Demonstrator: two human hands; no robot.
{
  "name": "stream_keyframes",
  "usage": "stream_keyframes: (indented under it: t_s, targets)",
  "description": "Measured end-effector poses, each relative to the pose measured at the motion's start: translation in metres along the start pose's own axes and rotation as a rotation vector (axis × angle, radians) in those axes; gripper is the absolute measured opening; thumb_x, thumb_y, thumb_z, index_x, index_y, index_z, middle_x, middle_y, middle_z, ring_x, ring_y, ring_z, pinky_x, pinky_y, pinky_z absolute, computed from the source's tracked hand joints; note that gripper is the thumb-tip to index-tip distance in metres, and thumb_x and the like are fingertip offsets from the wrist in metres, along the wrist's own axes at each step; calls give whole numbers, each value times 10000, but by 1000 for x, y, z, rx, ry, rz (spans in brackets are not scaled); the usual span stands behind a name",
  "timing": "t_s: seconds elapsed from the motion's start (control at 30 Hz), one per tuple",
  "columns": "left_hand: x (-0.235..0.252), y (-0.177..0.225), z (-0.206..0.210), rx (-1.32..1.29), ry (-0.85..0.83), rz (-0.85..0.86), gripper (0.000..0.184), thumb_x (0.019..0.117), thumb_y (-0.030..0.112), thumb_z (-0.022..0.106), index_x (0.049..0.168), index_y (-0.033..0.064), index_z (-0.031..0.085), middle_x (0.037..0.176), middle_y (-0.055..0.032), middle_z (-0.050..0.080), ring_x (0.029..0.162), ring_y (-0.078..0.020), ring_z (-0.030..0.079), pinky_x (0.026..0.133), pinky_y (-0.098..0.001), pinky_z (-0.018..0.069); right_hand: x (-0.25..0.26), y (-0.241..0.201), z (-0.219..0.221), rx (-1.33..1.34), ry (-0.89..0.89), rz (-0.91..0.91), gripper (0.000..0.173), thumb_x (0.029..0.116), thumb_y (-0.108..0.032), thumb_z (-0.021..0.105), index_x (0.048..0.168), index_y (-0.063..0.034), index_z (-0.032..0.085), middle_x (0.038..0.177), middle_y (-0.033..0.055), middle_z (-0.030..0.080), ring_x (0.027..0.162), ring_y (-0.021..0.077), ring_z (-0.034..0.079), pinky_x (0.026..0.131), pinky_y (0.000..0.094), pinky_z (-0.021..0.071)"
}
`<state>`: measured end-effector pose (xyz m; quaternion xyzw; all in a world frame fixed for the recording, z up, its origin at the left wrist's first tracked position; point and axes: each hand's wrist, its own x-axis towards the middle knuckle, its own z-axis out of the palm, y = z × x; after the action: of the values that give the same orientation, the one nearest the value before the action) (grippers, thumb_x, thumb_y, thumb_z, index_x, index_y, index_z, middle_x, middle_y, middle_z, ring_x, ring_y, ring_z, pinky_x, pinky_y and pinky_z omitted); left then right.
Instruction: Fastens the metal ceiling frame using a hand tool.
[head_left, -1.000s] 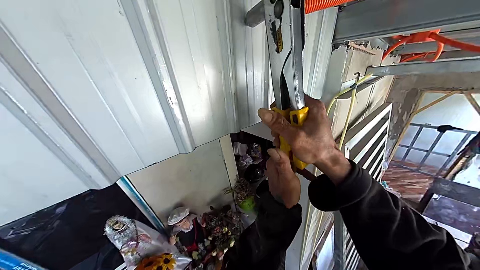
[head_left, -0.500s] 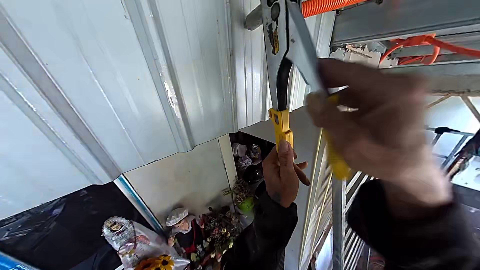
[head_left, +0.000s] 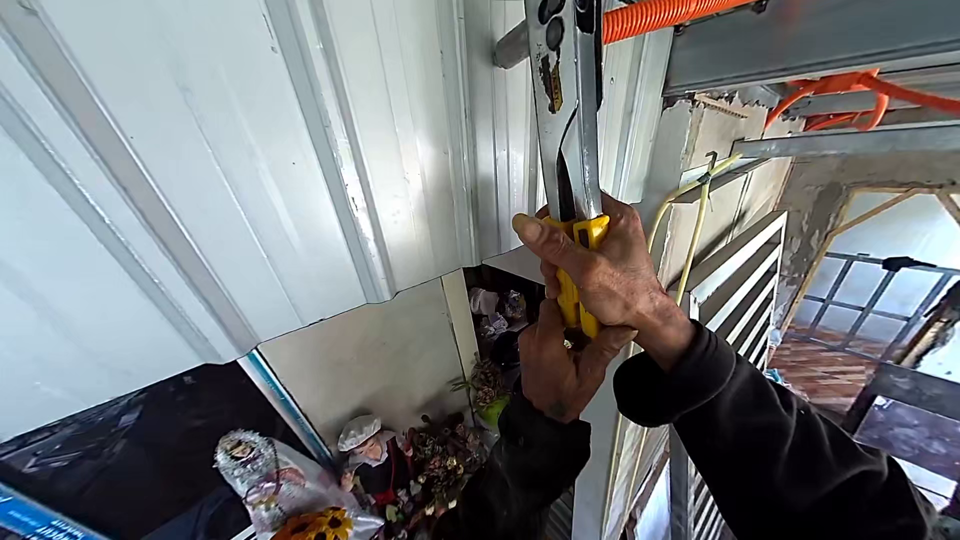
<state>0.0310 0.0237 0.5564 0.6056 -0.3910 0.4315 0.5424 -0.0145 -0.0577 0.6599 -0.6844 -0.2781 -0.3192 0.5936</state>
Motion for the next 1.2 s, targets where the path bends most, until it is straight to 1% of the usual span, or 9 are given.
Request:
stream_keyframes:
  t_s: [0.2, 0.3, 0.37, 0.5, 0.57, 0.63, 0.77, 0.9, 1.2]
  targets:
    - [0, -1, -3, -163, -53, -31, 779, 960, 695, 493, 1084, -69, 582, 737, -28, 644, 647, -74, 644, 601, -281, 588, -10, -10, -15, -287, 9, -28, 340, 1004, -465, 606, 1057, -129, 627, 612, 25, 606, 394, 140, 547, 313, 290, 448]
    - [2, 6, 1, -252, -9, -124, 653, 1043, 629, 329, 1010, 20, 562, 682, 14, 606, 573, -71, 633, 544, -284, 598, -17, -51, -37, -628, -7, -135, 315, 1015, -305, 624, 1258, -106, 599, 683, -32, 620, 452, 69, 542, 364, 270, 471]
    - [5, 5, 5, -296, 70, -200, 538, 1097, 506, 300, 871, 85, 548, 587, 36, 550, 473, -85, 586, 465, -298, 576, -17, -79, -55, -631, -30, -166, 257, 981, -263, 663, 1196, -123, 680, 630, -70, 600, 398, 35, 491, 304, 228, 418]
    - [6, -3, 10, -374, 99, -251, 490, 1108, 454, 310, 836, 110, 529, 544, 41, 510, 425, -98, 545, 434, -307, 556, -8, -86, -69, -530, -14, -168, 166, 989, -225, 665, 1073, -97, 732, 614, -39, 605, 368, 63, 489, 265, 235, 400]
    - [5, 5, 11, -430, 133, -241, 481, 1098, 478, 335, 854, 119, 540, 566, 51, 525, 448, -84, 562, 449, -290, 568, -12, -60, -48, -514, 51, -243, 244, 969, -198, 686, 1165, -55, 707, 802, 28, 680, 529, 86, 620, 391, 250, 525]
    - [-1, 15, 10, -291, 112, -221, 619, 1028, 635, 387, 1005, 44, 568, 666, 31, 592, 561, -62, 619, 524, -264, 576, -14, -29, -30, -349, 3, -117, 480, 1008, -236, 624, 1460, -85, 562, 1078, 64, 656, 770, 122, 685, 564, 264, 598]
    - [-7, 18, 1, 121, 64, -210, 1047, 787, 848, 559, 1232, -100, 553, 851, -46, 653, 729, -87, 643, 631, -299, 576, -1, -9, -11, 36, -79, 167, 324, 1047, -387, 559, 1174, -105, 658, 869, 52, 755, 678, 172, 732, 558, 313, 624]
    - [-7, 9, -1, 231, 121, -27, 804, 913, 708, 547, 1051, -80, 628, 770, -74, 630, 643, -98, 623, 567, -287, 555, 10, -5, 1, 24, 11, 84, 230, 977, -299, 680, 946, -73, 656, 685, 19, 704, 544, 137, 688, 502, 288, 612]
    - [-2, 0, -7, 124, 70, 95, 577, 1028, 540, 500, 918, -13, 625, 687, -33, 591, 605, -88, 609, 559, -276, 563, 7, 6, 6, 136, 84, -39, 213, 977, -255, 705, 929, -57, 642, 574, 44, 614, 406, 154, 580, 370, 300, 533]
